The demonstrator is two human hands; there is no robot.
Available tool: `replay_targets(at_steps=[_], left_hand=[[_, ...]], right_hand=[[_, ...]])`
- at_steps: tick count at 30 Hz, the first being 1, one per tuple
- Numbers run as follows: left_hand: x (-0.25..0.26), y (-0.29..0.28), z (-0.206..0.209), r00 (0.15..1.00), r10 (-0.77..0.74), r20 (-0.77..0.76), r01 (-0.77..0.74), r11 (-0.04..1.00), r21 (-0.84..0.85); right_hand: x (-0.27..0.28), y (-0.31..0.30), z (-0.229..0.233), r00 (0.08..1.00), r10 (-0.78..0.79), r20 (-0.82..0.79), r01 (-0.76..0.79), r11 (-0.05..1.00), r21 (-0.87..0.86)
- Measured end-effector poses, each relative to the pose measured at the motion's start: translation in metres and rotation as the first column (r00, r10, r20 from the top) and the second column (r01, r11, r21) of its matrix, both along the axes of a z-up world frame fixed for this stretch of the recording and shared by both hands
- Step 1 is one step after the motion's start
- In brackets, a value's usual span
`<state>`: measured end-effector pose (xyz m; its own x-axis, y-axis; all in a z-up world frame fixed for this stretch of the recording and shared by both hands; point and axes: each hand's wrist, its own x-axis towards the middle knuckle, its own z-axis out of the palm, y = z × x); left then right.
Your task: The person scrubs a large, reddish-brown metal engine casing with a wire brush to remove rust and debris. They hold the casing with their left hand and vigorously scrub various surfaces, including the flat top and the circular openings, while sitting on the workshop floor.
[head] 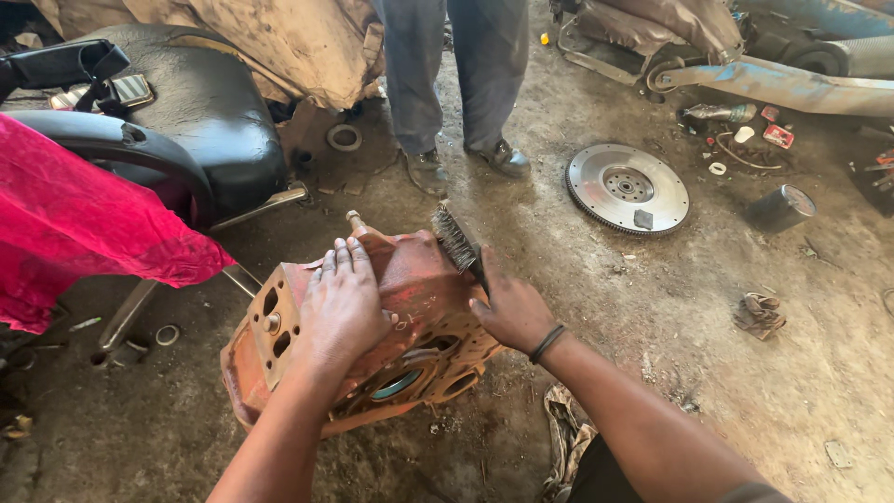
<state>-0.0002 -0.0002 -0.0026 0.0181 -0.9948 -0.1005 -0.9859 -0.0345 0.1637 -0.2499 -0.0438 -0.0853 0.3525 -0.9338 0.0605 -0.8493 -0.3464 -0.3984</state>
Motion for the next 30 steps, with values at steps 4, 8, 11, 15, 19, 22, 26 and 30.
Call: replay_targets(at_steps=[4, 8, 11, 15, 19, 22, 26, 30], left_hand=[[0.0001, 0.0011, 0.0001, 1.000, -0.003, 0.000, 0.003, 1.000, -0.005], [0.0010, 0.0004, -0.0020, 1.000, -0.008, 0.009, 0.008, 1.000, -0.017], [0.0013, -0.0003, -0.0051, 1.000, -0.015, 0.021, 0.016, 0.999, -0.039], [0.0018, -0.0008, -0.0043, 1.000, -0.019, 0.023, 0.019, 1.000, -0.012], [0.0010, 0.0000, -0.0023, 1.000, -0.015, 0.016, 0.015, 1.000, -0.011], [0.0008, 0.0003, -0.0012, 1.000, -0.011, 0.010, 0.011, 1.000, -0.012], [0.0009, 0.0003, -0.0015, 1.000, -0.013, 0.005, 0.013, 1.000, -0.026], [0.0009, -0.0012, -0.0019, 1.000, -0.006, 0.010, 0.006, 1.000, -0.001]], right_hand=[[0.0002, 0.0012, 0.0014, 1.000, -0.008, 0.003, 0.008, 1.000, 0.014], [0.0017, 0.0025, 0.0037, 1.000, -0.011, -0.005, 0.012, 1.000, 0.026], [0.0010, 0.0032, 0.0023, 1.000, -0.005, 0.015, 0.005, 0.999, 0.034], [0.0009, 0.0017, 0.0008, 1.000, 0.006, 0.006, -0.006, 1.000, -0.012], [0.0032, 0.0024, 0.0048, 0.996, -0.053, -0.076, 0.060, 0.993, 0.102], [0.0042, 0.0029, 0.0070, 0.998, -0.038, -0.050, 0.041, 0.997, 0.067], [0.0035, 0.0026, 0.0056, 0.998, -0.047, -0.041, 0.049, 0.997, 0.064], [0.0021, 0.0016, 0.0038, 0.999, -0.029, -0.015, 0.030, 0.999, 0.028]])
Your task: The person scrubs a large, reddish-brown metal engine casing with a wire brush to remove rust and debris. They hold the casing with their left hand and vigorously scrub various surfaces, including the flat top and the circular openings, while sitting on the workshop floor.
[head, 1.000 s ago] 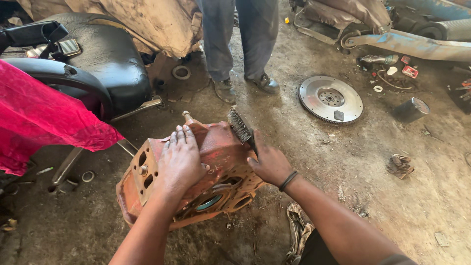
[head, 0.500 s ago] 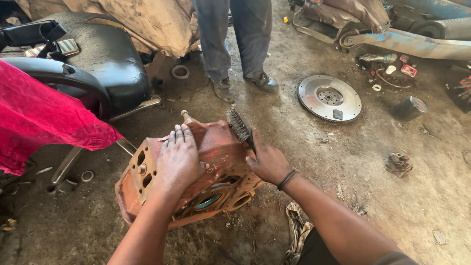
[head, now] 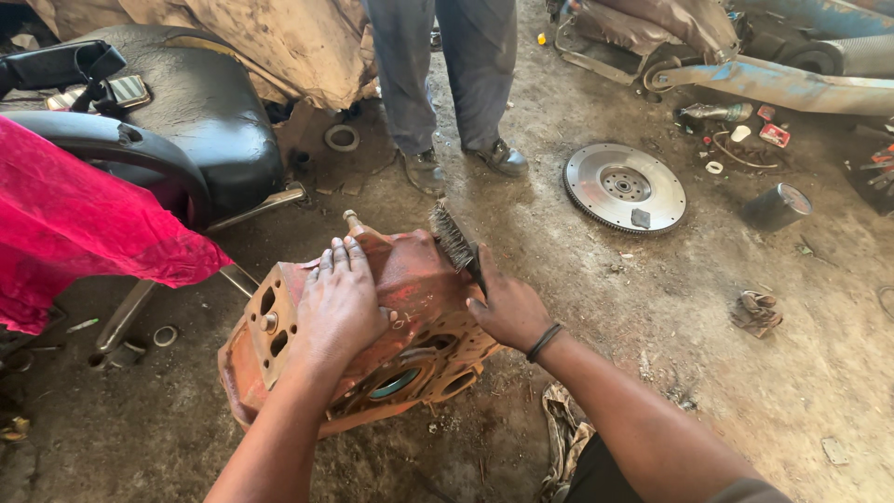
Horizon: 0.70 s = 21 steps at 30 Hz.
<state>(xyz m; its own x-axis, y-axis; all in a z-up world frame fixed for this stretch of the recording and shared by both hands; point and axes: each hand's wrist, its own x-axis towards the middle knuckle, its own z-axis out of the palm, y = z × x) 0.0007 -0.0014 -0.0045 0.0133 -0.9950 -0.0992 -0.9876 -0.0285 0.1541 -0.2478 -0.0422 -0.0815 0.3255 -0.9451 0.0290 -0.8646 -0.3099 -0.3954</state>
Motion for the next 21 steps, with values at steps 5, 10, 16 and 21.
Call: replay_targets(at_steps=[5, 10, 16, 21], left_hand=[[0.000, -0.001, 0.000, 1.000, -0.003, 0.008, 0.003, 1.000, -0.004], [-0.008, -0.001, 0.004, 0.999, 0.026, 0.020, -0.026, 0.999, 0.027], [-0.013, -0.007, 0.012, 0.994, 0.109, -0.014, -0.107, 0.988, 0.108], [-0.011, -0.009, 0.004, 0.995, 0.100, -0.012, -0.099, 0.993, 0.062]], right_hand=[[0.001, -0.002, 0.002, 0.998, -0.054, 0.034, 0.053, 0.998, 0.029], [-0.006, -0.013, -0.010, 0.939, -0.263, 0.221, 0.195, 0.938, 0.286], [-0.014, -0.023, -0.016, 0.962, 0.081, 0.259, -0.042, 0.987, -0.152], [-0.018, 0.039, 0.057, 0.991, -0.073, -0.113, 0.092, 0.982, 0.166]])
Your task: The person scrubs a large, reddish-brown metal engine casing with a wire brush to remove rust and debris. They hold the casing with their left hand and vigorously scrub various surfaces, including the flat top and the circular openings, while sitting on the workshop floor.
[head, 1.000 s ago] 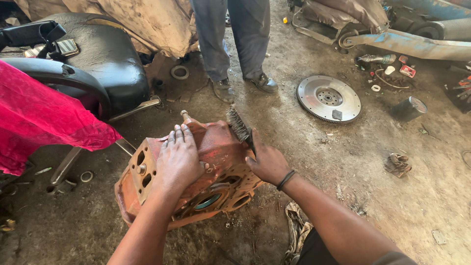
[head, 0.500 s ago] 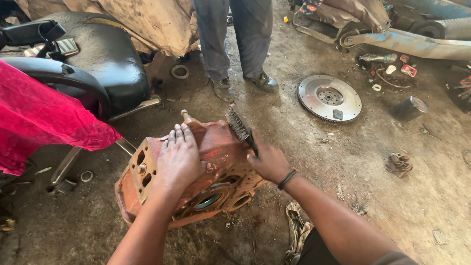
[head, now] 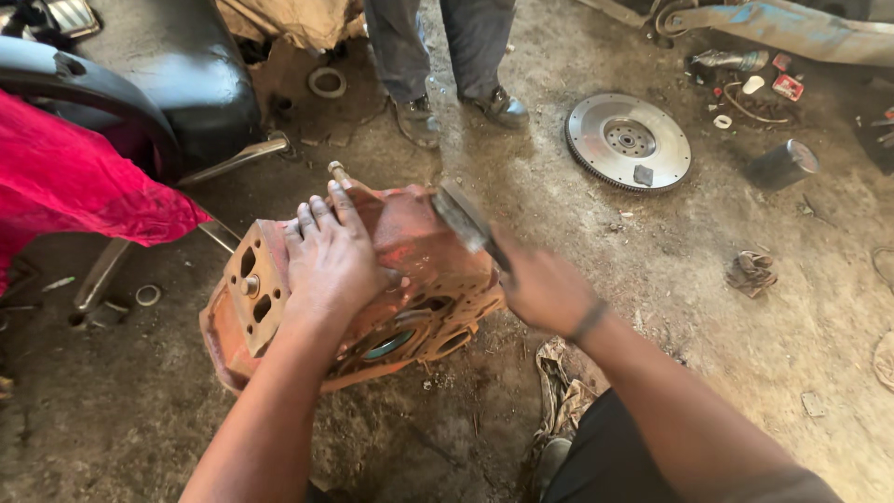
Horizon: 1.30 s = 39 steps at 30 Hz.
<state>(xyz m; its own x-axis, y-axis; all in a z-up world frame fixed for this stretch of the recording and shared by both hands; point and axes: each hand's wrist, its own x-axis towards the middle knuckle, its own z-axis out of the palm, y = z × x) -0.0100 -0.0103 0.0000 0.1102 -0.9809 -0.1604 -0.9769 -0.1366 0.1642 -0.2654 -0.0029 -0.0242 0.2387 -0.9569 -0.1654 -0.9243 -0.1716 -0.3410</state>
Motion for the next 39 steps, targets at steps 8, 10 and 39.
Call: replay_targets(at_steps=[8, 10, 39], left_hand=[[-0.002, 0.001, -0.012, 1.000, -0.015, 0.020, 0.018, 0.990, -0.137], [-0.001, -0.001, -0.010, 1.000, -0.017, 0.006, 0.018, 0.990, -0.141], [-0.001, -0.002, -0.011, 1.000, -0.029, 0.003, 0.029, 0.986, -0.163]], right_hand=[[0.050, -0.046, -0.016, 0.998, -0.040, -0.050, 0.040, 0.999, -0.001], [0.045, -0.053, -0.019, 1.000, 0.031, -0.003, -0.031, 0.989, -0.143], [0.022, -0.063, -0.028, 0.984, 0.171, 0.042, -0.152, 0.945, -0.290]])
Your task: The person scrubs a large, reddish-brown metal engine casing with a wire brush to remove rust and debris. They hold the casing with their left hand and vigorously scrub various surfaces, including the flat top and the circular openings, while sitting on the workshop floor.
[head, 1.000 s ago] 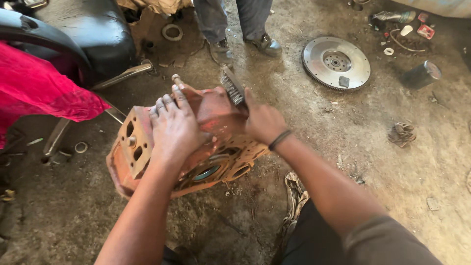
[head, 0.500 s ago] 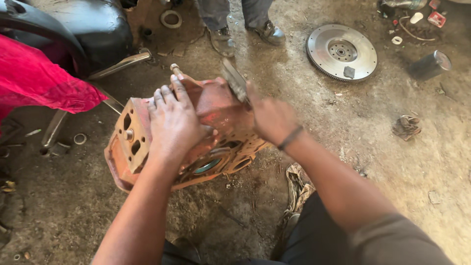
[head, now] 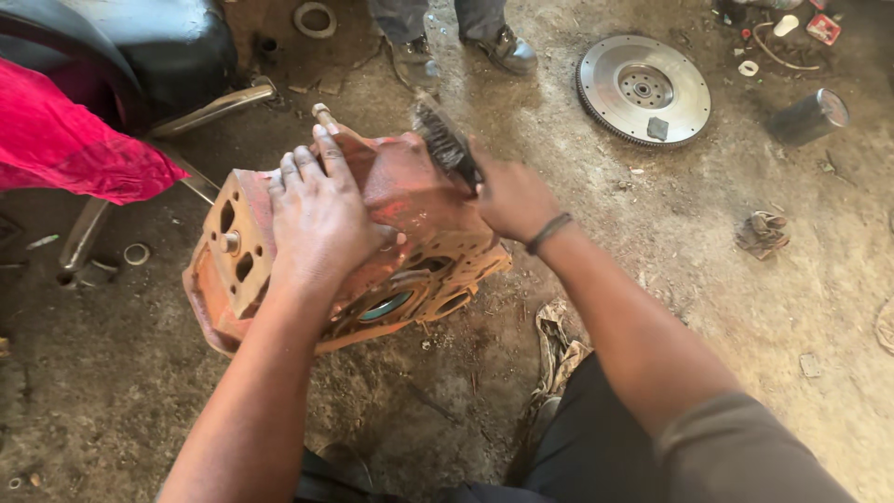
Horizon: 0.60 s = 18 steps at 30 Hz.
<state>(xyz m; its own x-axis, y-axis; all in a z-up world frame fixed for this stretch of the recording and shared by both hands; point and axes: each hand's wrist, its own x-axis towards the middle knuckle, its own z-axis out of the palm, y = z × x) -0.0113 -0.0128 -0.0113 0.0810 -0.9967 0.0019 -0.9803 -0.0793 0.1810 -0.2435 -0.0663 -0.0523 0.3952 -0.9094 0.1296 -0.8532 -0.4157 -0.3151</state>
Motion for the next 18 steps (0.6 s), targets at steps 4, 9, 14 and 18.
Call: replay_targets(at_steps=[4, 9, 14, 18], left_hand=[[0.002, 0.003, -0.004, 1.000, 0.006, -0.015, -0.006, 1.000, 0.002], [0.001, 0.010, -0.008, 1.000, 0.002, -0.015, -0.003, 0.999, -0.043], [0.000, 0.009, 0.000, 1.000, 0.013, -0.025, -0.012, 0.999, 0.035], [0.001, 0.006, 0.002, 0.999, 0.024, -0.032, -0.021, 0.997, 0.078]], right_hand=[[-0.020, 0.037, 0.025, 0.986, 0.022, -0.168, -0.010, 0.997, 0.074], [-0.024, 0.082, 0.052, 0.933, 0.101, -0.345, -0.096, 0.995, 0.033], [0.017, 0.027, 0.031, 0.948, 0.017, -0.319, -0.018, 1.000, 0.001], [-0.006, 0.064, 0.053, 0.909, 0.099, -0.405, -0.119, 0.993, -0.026]])
